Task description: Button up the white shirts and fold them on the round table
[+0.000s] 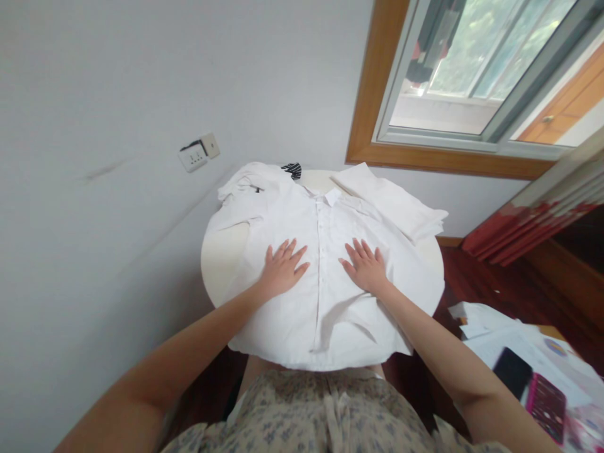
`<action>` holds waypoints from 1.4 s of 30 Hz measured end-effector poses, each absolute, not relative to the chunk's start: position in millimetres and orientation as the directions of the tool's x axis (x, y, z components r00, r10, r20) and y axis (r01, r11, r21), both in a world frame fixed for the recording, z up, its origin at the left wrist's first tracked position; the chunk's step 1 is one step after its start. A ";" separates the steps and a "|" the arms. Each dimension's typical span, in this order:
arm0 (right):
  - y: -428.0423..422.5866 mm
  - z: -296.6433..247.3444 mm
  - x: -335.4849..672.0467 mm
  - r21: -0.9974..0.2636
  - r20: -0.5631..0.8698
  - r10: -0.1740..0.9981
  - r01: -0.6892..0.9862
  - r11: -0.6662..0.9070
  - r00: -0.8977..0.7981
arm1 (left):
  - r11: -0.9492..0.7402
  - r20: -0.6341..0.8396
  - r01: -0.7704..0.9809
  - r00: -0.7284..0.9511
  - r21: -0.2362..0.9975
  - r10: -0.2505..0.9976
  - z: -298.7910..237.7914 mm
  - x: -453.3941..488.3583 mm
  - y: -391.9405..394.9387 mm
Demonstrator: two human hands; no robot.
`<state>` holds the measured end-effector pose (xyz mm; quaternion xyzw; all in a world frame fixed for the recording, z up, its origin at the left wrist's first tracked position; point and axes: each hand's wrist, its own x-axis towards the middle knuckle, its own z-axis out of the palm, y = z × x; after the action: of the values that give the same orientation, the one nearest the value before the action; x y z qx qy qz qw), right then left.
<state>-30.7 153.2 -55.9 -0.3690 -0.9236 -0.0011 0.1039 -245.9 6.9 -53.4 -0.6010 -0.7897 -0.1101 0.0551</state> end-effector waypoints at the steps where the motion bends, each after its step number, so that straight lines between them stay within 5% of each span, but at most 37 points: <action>1: 153.8 -56.9 -24.6 -0.070 0.186 0.691 0.692 0.718 -0.698 | 0.260 0.221 0.960 -0.278 0.107 0.935 -52.6 -246.2 3.1; 7: 161.1 -58.0 14.3 -0.050 0.141 0.721 0.722 0.690 -0.679 | 0.296 0.206 0.950 -0.310 0.098 0.928 -51.3 -250.4 -18.1; 11: 173.7 -44.3 44.2 -0.107 0.032 0.624 0.618 0.779 -0.781 | 0.276 0.165 0.952 -0.296 0.131 0.941 -47.5 -251.1 -27.2; 19: 155.2 -26.8 99.6 -0.308 0.067 0.378 0.341 0.888 -0.923 | -0.298 0.141 0.870 0.264 0.392 0.954 -11.3 -174.7 -44.3; 22: 128.3 -24.5 113.9 -0.306 0.084 0.395 0.354 0.884 -0.915 | -0.347 0.094 0.845 0.339 0.407 0.936 -6.9 -135.2 -50.0; 31: 70.1 -36.4 125.6 -0.229 0.158 0.458 0.419 0.879 -0.875 | -0.187 0.131 0.969 0.167 0.161 0.977 -13.5 -96.1 -57.5; 36: 47.3 -40.5 107.0 -0.237 0.215 0.497 0.449 0.862 -0.841 | -0.259 0.164 0.935 0.224 0.242 0.961 -24.4 -95.4 -56.1; 42: 40.3 -47.9 96.9 -0.266 0.277 0.677 0.623 0.736 -0.682 | -0.266 0.193 0.901 0.210 0.342 0.959 -27.5 -89.9 -61.0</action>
<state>96.9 40.3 -47.9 -0.3556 -0.9139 0.0751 0.1807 -89.9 -61.0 -27.5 -0.7739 -0.6008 -0.1846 -0.0774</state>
